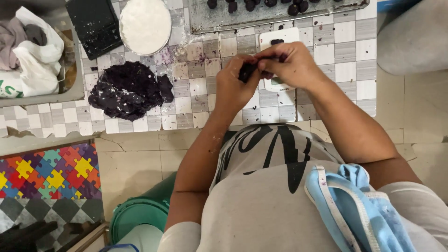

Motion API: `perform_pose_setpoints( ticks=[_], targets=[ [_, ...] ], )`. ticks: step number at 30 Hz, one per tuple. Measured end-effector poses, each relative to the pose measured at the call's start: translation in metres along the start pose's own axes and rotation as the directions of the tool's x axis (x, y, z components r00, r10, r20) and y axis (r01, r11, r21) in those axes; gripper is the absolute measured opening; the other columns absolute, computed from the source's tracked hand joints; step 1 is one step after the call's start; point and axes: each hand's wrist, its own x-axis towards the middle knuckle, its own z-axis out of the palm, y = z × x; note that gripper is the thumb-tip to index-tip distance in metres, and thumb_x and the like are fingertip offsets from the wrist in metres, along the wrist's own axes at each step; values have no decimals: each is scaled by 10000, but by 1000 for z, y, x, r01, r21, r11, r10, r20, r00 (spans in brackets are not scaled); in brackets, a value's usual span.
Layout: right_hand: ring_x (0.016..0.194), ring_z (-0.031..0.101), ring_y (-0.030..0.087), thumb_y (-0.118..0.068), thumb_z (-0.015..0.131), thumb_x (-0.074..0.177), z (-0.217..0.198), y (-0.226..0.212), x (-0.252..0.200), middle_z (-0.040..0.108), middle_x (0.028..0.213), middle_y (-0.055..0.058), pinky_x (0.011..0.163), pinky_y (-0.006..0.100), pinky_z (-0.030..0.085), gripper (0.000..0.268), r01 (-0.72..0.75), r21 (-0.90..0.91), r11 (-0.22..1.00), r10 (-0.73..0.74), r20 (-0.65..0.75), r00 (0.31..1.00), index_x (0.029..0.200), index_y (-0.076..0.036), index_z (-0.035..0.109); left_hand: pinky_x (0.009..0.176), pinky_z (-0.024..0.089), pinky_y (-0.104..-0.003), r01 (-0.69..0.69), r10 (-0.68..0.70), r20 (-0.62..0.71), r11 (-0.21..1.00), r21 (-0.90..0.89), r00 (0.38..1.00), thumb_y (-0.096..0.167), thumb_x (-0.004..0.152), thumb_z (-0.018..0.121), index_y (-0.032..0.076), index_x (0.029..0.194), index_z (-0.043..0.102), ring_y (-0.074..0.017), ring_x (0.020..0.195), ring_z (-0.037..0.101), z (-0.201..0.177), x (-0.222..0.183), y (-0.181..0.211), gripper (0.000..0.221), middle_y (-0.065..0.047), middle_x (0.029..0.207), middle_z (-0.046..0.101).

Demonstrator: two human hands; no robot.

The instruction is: Weighing portions of purple dough on a digital scale and rolling them into small uniform balls.

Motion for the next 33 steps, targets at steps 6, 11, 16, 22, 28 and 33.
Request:
perform_pose_setpoints(
  ticks=[6, 11, 16, 22, 28, 33],
  targets=[
    [677, 514, 35, -32, 544, 930, -36, 6, -4, 564, 872, -7, 584, 119, 495, 124, -167, 412, 896, 345, -406, 847, 950, -152, 567, 709, 606, -296, 403, -403, 17, 910, -102, 915, 122, 785, 676, 139, 957, 585, -211, 859, 644, -37, 5, -13, 195, -59, 916, 656],
    [780, 655, 112, 54, 503, 911, -28, 33, -8, 652, 997, 81, 548, 146, 542, 140, 41, 707, 706, 319, -370, 873, 920, -81, 539, 956, 521, -403, 788, -762, 284, 442, -429, 582, -8, 723, 680, 114, 1155, 504, -340, 1163, 520, -43, 13, -14, 482, -176, 1242, 532],
    [465, 463, 46, -232, 606, 870, -18, 53, -1, 585, 721, 13, 385, 148, 372, 162, 103, 795, 598, 286, -332, 899, 961, -103, 567, 645, 554, -270, 730, -643, 350, 566, -383, 681, 106, 797, 642, 68, 1156, 481, -251, 899, 634, -38, 4, -27, 396, -196, 1127, 584],
    [387, 299, 69, -626, 472, 745, -12, 30, -8, 344, 514, -43, 336, 196, 237, 494, 31, 690, 724, 383, -438, 813, 569, -174, 377, 819, 535, -294, 665, -572, 340, 662, -346, 747, 302, 744, 696, 89, 1106, 561, -208, 948, 619, -23, -3, -44, 441, -95, 1029, 649],
    [620, 545, 93, -166, 446, 981, -16, 42, -8, 586, 802, 16, 503, 181, 481, 159, -123, 588, 800, 376, -331, 865, 1092, -104, 542, 855, 539, -300, 607, -528, 299, 688, -397, 795, 275, 722, 733, 93, 1075, 560, -231, 987, 628, -4, -12, -48, 433, -100, 1020, 656],
    [631, 467, 99, -228, 477, 970, 6, 57, -5, 557, 871, 43, 531, 192, 453, 117, -352, 372, 859, 470, -298, 831, 1033, -153, 541, 862, 535, -303, 488, -457, 204, 679, -548, 866, 159, 744, 745, 94, 1069, 549, -248, 992, 625, 31, -25, -51, 385, -116, 1026, 644]
  ],
)
